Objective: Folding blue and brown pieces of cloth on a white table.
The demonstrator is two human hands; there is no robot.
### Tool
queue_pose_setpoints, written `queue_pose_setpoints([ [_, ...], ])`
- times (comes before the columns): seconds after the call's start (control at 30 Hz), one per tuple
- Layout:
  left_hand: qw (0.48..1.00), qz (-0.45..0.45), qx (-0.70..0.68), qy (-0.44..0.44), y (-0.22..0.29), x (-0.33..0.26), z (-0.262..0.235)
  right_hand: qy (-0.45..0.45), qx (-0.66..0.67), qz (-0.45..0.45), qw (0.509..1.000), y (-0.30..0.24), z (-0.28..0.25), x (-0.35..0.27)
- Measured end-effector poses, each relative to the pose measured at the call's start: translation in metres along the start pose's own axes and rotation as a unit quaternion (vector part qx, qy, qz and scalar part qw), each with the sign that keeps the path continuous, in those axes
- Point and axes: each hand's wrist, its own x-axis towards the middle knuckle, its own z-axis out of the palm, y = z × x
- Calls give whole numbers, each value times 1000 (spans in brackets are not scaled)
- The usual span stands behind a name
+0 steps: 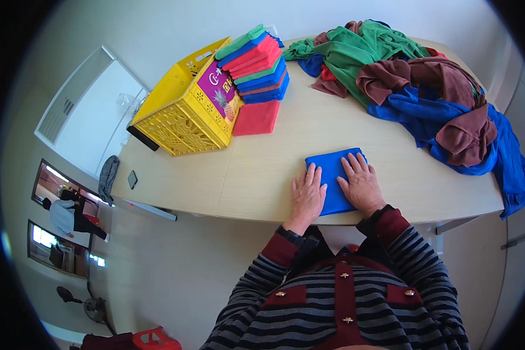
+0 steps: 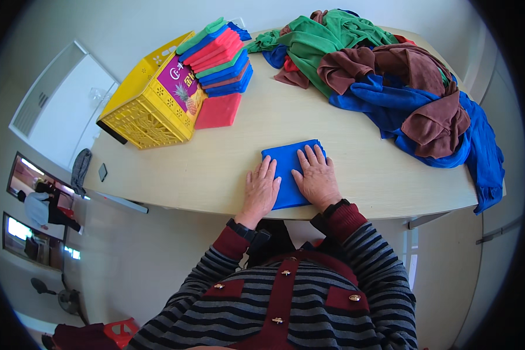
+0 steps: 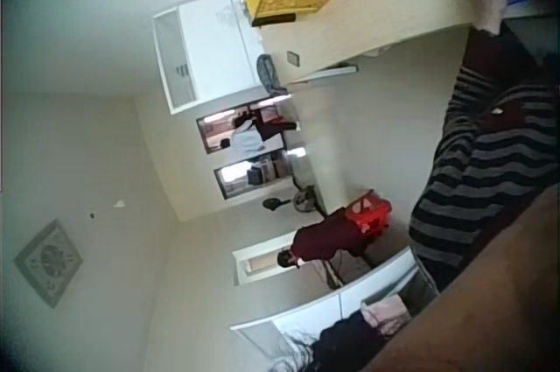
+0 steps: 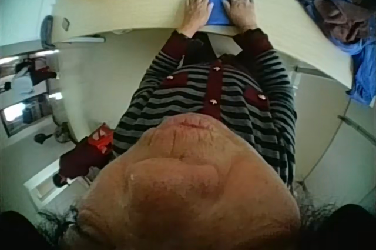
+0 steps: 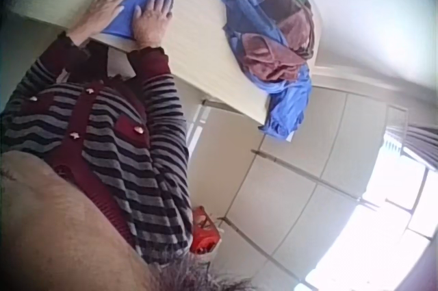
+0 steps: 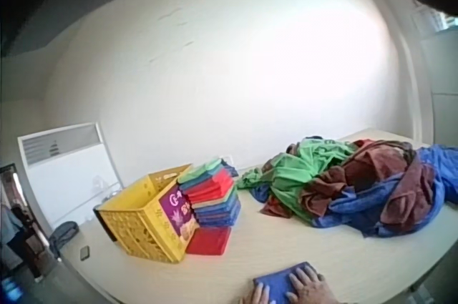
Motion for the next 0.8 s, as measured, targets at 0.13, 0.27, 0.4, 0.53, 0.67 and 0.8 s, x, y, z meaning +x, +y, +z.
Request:
queue_pose_setpoints([
  [0.13, 1000, 5, 0, 5, -2, 0, 1, -5, 3, -1, 1000, -1, -1, 1],
  [0.27, 1000, 2, -1, 1, -2, 2, 2, -6, 3, 3, 1000, -1, -1, 2],
  [0.4, 1000, -1, -2, -3, -2, 2, 1, -6, 0, 2, 1000, 0, 1, 3],
  [0.53, 1000, -1, -4, 2, 1, 3, 1, -10, 4, 1, 1000, 3, -1, 4],
  [0.67, 999, 21, -9, 30, 5, -2, -5, -8, 4, -15, 1000, 5, -8, -6],
  [0.8, 996, 85, -11, 21, -21, -2, -60, -51, 122, -45, 990, 12, -84, 1],
])
